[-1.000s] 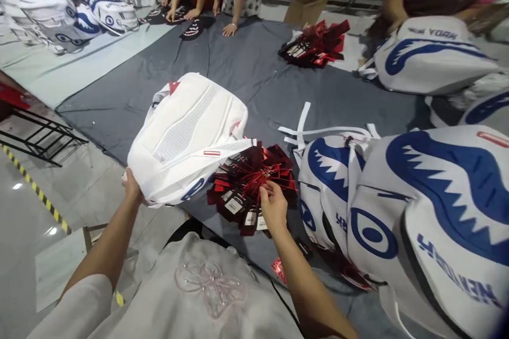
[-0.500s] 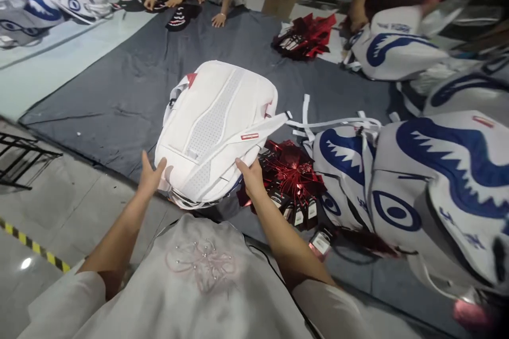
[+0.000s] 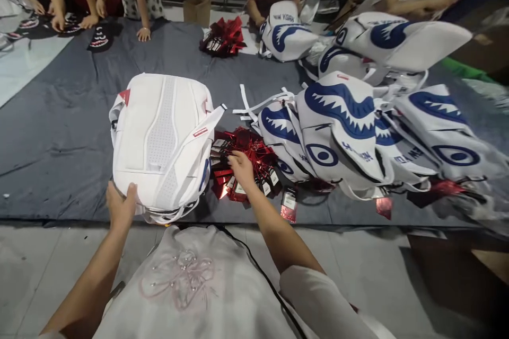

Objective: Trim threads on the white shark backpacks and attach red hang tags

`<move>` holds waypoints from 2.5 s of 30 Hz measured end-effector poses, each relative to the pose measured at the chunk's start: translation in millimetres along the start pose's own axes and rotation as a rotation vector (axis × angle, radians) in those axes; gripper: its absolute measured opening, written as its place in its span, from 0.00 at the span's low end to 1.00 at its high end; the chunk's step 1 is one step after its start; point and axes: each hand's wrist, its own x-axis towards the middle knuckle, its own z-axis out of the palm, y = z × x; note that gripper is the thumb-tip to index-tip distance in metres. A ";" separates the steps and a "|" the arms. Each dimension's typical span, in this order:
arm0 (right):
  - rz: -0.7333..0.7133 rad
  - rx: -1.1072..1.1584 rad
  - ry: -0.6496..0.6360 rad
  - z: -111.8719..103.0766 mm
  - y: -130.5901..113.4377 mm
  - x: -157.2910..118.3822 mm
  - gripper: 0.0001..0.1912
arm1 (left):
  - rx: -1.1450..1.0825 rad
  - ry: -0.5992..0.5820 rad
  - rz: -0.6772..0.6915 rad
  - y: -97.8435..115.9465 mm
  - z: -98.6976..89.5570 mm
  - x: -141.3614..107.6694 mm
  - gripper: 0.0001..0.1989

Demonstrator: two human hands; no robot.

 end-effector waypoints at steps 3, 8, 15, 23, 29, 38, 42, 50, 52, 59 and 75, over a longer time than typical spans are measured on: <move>0.090 -0.179 0.153 -50.6 34.7 24.0 0.20 | 0.130 0.266 0.264 29.5 -6.6 -42.5 0.38; 0.083 -0.514 0.122 -90.9 71.7 60.6 0.19 | -0.074 -0.074 0.617 96.4 33.6 -115.0 0.18; -0.147 -0.898 -0.197 -110.7 68.1 80.3 0.11 | -0.256 -0.629 0.465 181.8 170.1 -122.8 0.12; -0.268 -1.198 -0.486 -123.4 57.9 71.8 0.14 | 0.075 -0.665 0.292 263.2 297.0 -91.4 0.30; -0.390 -1.279 -0.559 -126.4 39.6 53.1 0.15 | 0.108 -0.718 0.202 264.7 327.7 -83.9 0.13; -0.354 -1.077 -0.682 -189.1 11.4 0.7 0.17 | -0.131 -0.585 0.212 256.9 304.4 -81.0 0.23; -0.337 -0.651 -0.820 -167.5 2.9 2.2 0.21 | -0.359 -0.525 0.129 200.5 234.2 -121.5 0.11; -0.616 -0.335 -1.028 -39.3 -14.6 -21.3 0.16 | -0.348 0.035 -0.201 67.8 125.7 -199.5 0.15; -0.615 -0.387 -1.030 -10.9 -16.3 -29.2 0.16 | -0.305 0.095 -0.216 64.8 124.3 -198.6 0.12; -0.657 -0.456 -0.997 14.0 -9.8 -40.0 0.19 | -0.303 0.140 -0.201 68.3 113.8 -196.6 0.13; -0.620 -0.243 -0.909 -4.3 -11.9 -54.3 0.16 | -0.196 0.057 -0.048 64.1 90.9 -174.1 0.09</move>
